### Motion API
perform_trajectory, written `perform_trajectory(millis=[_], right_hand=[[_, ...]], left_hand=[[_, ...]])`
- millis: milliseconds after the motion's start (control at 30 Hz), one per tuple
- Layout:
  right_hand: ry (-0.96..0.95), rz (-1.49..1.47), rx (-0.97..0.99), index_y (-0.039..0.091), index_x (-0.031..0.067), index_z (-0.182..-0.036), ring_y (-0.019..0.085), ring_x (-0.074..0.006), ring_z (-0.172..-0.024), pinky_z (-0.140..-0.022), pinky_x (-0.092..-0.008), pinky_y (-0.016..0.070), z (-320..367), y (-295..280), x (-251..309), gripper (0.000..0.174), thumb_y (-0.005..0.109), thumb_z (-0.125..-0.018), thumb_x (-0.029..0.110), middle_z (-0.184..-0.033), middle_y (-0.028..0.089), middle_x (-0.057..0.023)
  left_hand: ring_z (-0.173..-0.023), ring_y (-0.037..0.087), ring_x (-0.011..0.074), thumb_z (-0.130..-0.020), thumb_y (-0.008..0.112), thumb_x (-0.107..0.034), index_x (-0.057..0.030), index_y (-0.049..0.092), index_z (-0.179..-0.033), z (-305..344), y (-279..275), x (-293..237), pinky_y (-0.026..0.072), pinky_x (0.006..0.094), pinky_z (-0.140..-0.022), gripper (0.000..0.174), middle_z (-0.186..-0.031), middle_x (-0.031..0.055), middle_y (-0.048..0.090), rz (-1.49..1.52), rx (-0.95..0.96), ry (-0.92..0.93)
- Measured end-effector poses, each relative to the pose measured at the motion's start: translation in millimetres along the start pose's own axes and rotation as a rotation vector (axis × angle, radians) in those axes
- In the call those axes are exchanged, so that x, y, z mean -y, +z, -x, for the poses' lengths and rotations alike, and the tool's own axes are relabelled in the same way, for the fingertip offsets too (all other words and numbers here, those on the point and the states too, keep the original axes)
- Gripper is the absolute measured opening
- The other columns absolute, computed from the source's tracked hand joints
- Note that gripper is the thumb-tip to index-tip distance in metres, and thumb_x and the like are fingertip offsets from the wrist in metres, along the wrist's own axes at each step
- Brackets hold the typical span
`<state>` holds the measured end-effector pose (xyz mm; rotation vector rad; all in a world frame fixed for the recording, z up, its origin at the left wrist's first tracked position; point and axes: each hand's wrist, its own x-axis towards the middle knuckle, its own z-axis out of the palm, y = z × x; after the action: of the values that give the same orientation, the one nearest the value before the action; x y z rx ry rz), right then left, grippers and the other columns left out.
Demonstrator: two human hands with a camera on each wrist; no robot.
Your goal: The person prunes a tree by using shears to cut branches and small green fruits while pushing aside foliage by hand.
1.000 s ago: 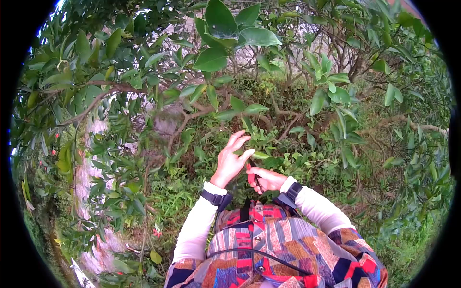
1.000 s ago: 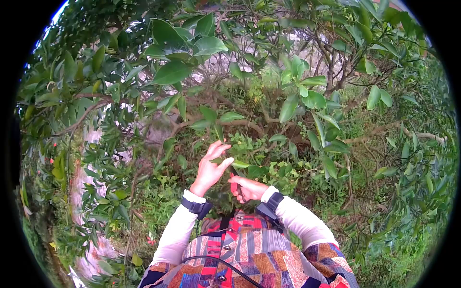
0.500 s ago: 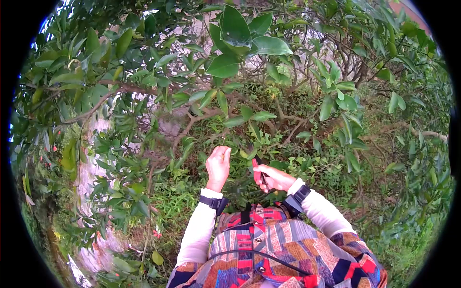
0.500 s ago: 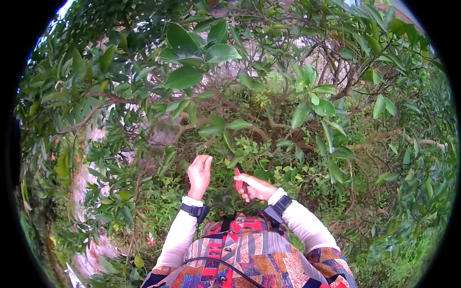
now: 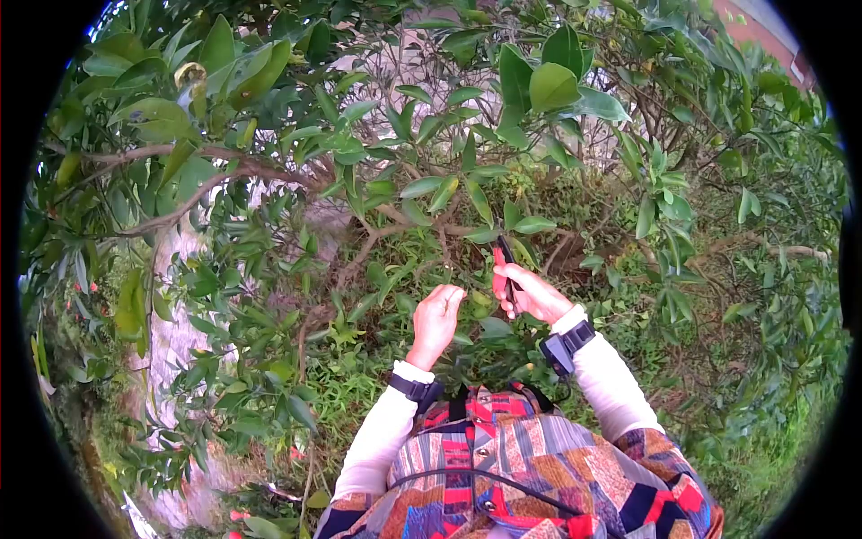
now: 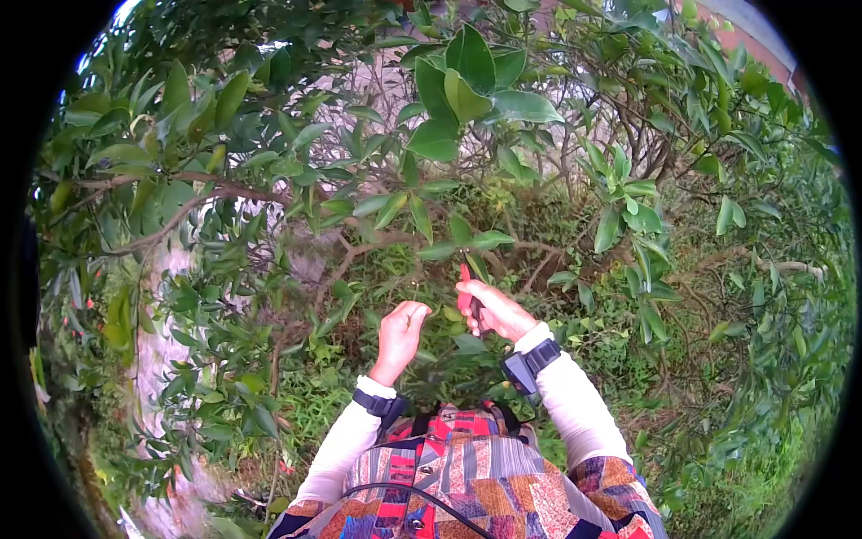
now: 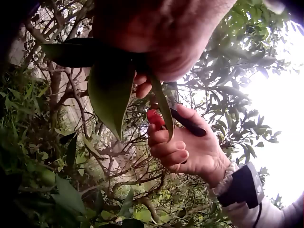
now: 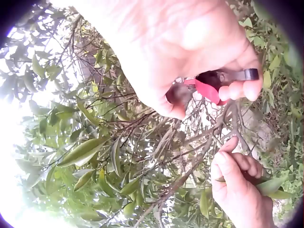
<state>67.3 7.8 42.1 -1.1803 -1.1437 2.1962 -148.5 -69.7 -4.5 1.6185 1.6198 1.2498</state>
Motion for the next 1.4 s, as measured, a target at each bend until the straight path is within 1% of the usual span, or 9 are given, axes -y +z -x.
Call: perform_trajectory(millis=[333, 400, 700, 733, 967, 1033, 1200, 1367, 1400], right_hand=[[-0.025, -0.055, -0.137, 0.051, 0.0138, -0.099, 0.052, -0.0152, -0.063, -0.059, -0.033, 0.0444, -26.5, 24.2, 8.3, 0.037, 0.057, -0.099, 0.05, -0.08, 0.054, -0.0005], [0.01, -0.077, -0.113, 0.054, 0.013, -0.089, 0.053, -0.016, -0.061, -0.057, -0.0336, 0.0443, -40.0, 24.0, 8.7, 0.038, 0.057, -0.099, 0.049, -0.074, 0.053, -0.0005], [0.117, -0.071, -0.074, 0.055, 0.0136, -0.08, 0.054, -0.017, -0.059, -0.057, -0.035, 0.0478, -126.2, 0.3, 7.1, 0.049, 0.069, -0.091, 0.059, -0.071, 0.053, 0.0009], [0.053, -0.117, -0.058, 0.054, 0.0153, -0.075, 0.053, -0.0162, -0.058, -0.056, -0.0349, 0.0478, -127.8, 3.0, 5.2, 0.05, 0.071, -0.089, 0.06, -0.068, 0.051, 0.002], [0.171, -0.106, -0.037, 0.052, 0.0147, -0.073, 0.05, -0.0168, -0.056, -0.054, -0.0349, 0.047, -167.4, -3.2, -0.4, 0.05, 0.07, -0.09, 0.058, -0.063, 0.048, 0.0005], [0.131, -0.19, 0.017, 0.055, 0.0117, -0.083, 0.055, -0.0178, -0.057, -0.053, -0.0374, 0.0504, -172.1, -9.0, -6.6, 0.044, 0.074, -0.09, 0.051, -0.066, 0.051, -0.0003], [0.075, -0.123, 0.102, 0.055, 0.0093, -0.087, 0.06, -0.0189, -0.067, -0.062, -0.0352, 0.0537, -186.0, -28.6, -22.2, 0.036, 0.048, -0.107, 0.038, -0.075, 0.057, -0.0041], [-0.04, -0.176, 0.126, 0.055, 0.0131, -0.093, 0.054, -0.0159, -0.063, -0.057, -0.0332, 0.0475, -173.8, -31.1, -14.8, 0.03, 0.047, -0.109, 0.038, -0.073, 0.054, -0.0001], [-0.055, -0.209, 0.157, 0.054, 0.0144, -0.113, 0.051, -0.0128, -0.061, -0.055, -0.0294, 0.0453, -167.9, -32.5, -9.5, 0.019, 0.052, -0.106, 0.033, -0.075, 0.053, 0.0012]], left_hand=[[-0.085, 0.069, 0.0275, -0.103, 0.059, -0.018, -0.0023, 0.072, -0.101, -0.7, -15.7, 1.9, 0.0526, 0.0348, -0.078, 0.02, -0.095, 0.0125, 0.07, 0.045, 0.125, 0.008], [-0.085, 0.069, 0.0272, -0.103, 0.058, -0.017, -0.0021, 0.072, -0.101, -0.5, -13.4, -0.3, 0.0526, 0.0349, -0.078, 0.02, -0.095, 0.0127, 0.07, 0.053, 0.141, -0.003], [-0.085, 0.069, 0.024, -0.102, 0.059, -0.014, 0.0, 0.072, -0.098, 4.9, -3.9, 3.2, 0.0527, 0.0341, -0.08, 0.019, -0.092, 0.0124, 0.071, 0.037, 0.029, -0.046], [-0.083, 0.069, 0.0299, -0.103, 0.06, -0.02, -0.0039, 0.071, -0.098, 4.9, -2.2, 3.8, 0.0528, 0.0363, -0.075, 0.02, -0.093, 0.0124, 0.07, 0.015, -0.006, -0.016], [-0.088, 0.07, 0.0244, -0.102, 0.06, -0.014, -0.0011, 0.073, -0.1, 11.0, 4.1, -7.9, 0.0528, 0.0343, -0.081, 0.019, -0.094, 0.013, 0.071, -0.051, -0.032, -0.088], [-0.087, 0.07, 0.0246, -0.102, 0.06, -0.014, -0.0011, 0.073, -0.1, 11.3, 5.3, -6.8, 0.0528, 0.0343, -0.081, 0.019, -0.094, 0.0132, 0.071, -0.074, -0.048, -0.086], [-0.087, 0.069, 0.025, -0.102, 0.06, -0.014, -0.0007, 0.073, -0.101, 12.3, 9.5, -11.2, 0.0529, 0.0344, -0.081, 0.018, -0.094, 0.0133, 0.071, -0.093, -0.058, -0.089], [-0.086, 0.069, 0.0251, -0.102, 0.06, -0.013, -0.0004, 0.073, -0.1, 10.4, 11.0, -10.4, 0.0526, 0.0343, -0.081, 0.018, -0.093, 0.0133, 0.071, -0.095, -0.074, -0.091], [-0.086, 0.069, 0.0251, -0.102, 0.06, -0.013, -0.0004, 0.073, -0.1, 9.9, 10.9, -9.9, 0.0526, 0.0343, -0.081, 0.018, -0.093, 0.0133, 0.071, -0.096, -0.074, -0.089]])
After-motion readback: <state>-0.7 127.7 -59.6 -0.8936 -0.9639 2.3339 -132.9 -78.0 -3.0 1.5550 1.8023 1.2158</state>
